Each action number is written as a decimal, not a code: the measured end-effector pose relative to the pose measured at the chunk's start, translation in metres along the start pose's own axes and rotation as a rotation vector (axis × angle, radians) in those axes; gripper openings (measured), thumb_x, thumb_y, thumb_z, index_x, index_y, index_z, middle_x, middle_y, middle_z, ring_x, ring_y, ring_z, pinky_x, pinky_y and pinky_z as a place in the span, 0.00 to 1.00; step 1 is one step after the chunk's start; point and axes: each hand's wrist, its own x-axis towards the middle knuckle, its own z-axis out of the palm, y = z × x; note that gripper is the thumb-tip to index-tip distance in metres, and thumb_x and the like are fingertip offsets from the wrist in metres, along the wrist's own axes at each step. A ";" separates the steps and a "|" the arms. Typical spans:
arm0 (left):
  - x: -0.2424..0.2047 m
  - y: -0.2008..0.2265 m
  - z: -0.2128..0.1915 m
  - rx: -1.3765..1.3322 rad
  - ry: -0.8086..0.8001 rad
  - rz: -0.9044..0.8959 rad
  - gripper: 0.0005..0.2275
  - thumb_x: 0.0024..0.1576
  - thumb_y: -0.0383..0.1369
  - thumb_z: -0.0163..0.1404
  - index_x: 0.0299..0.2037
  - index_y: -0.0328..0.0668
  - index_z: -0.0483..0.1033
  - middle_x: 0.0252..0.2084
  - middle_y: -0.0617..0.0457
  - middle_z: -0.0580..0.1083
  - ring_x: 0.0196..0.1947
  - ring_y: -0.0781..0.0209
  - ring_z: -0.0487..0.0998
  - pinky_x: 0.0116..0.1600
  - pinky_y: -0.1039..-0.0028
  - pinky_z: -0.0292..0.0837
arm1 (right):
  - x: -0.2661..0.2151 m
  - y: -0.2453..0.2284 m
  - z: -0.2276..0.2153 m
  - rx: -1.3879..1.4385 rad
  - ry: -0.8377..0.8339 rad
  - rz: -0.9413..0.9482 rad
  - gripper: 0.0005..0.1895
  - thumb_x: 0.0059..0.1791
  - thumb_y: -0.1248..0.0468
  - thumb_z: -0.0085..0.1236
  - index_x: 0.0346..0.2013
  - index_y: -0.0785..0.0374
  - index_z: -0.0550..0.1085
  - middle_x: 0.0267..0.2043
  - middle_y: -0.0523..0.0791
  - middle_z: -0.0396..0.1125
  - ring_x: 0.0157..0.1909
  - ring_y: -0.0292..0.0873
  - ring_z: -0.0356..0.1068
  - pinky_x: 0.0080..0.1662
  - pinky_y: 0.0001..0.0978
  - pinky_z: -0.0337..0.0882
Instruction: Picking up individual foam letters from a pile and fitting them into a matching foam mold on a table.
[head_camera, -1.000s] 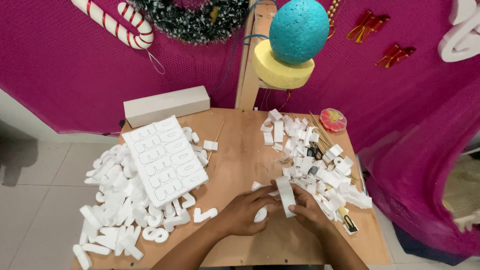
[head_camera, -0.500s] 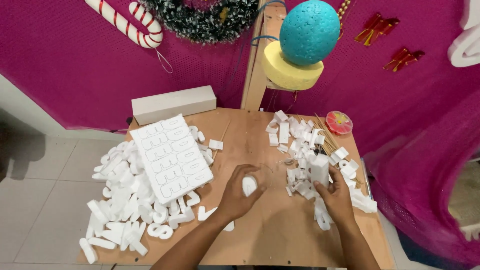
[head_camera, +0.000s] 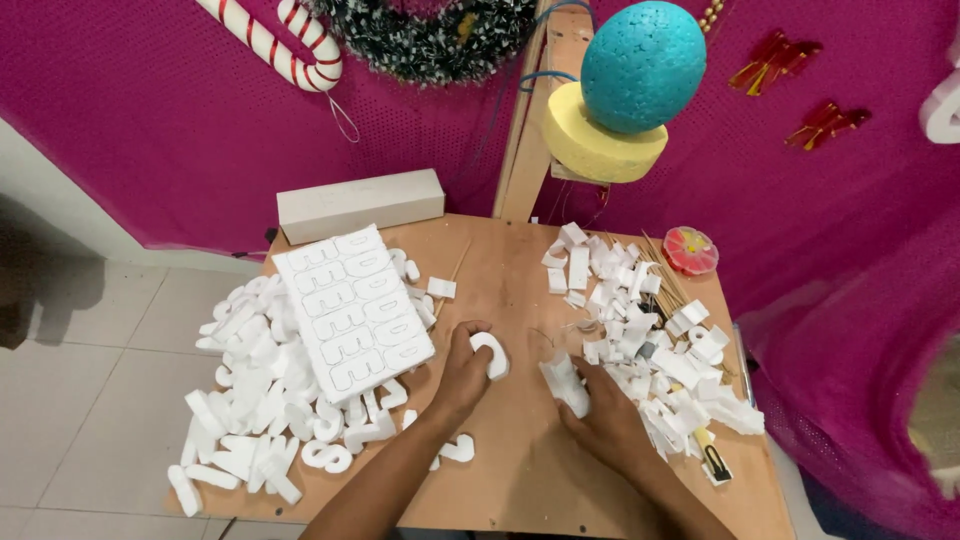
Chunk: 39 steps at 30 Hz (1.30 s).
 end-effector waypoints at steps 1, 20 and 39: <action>0.003 -0.005 0.000 -0.001 0.001 0.000 0.20 0.51 0.33 0.37 0.56 0.48 0.65 0.58 0.57 0.65 0.55 0.64 0.67 0.54 0.72 0.66 | 0.005 0.000 0.003 -0.001 0.000 -0.001 0.37 0.43 0.55 0.63 0.66 0.53 0.65 0.63 0.45 0.67 0.62 0.45 0.69 0.63 0.39 0.66; -0.008 0.006 -0.001 0.039 0.137 0.379 0.16 0.58 0.33 0.51 0.58 0.51 0.67 0.58 0.55 0.67 0.51 0.61 0.73 0.48 0.73 0.76 | 0.012 -0.079 0.016 0.302 -0.379 -0.242 0.36 0.47 0.48 0.62 0.66 0.55 0.64 0.58 0.44 0.68 0.46 0.42 0.68 0.43 0.34 0.74; 0.038 -0.017 -0.003 0.630 0.101 0.666 0.23 0.57 0.26 0.44 0.64 0.28 0.57 0.68 0.30 0.58 0.71 0.34 0.56 0.72 0.51 0.53 | 0.043 -0.032 0.051 0.635 0.147 -0.054 0.12 0.51 0.66 0.52 0.50 0.56 0.71 0.31 0.40 0.66 0.29 0.33 0.63 0.32 0.25 0.65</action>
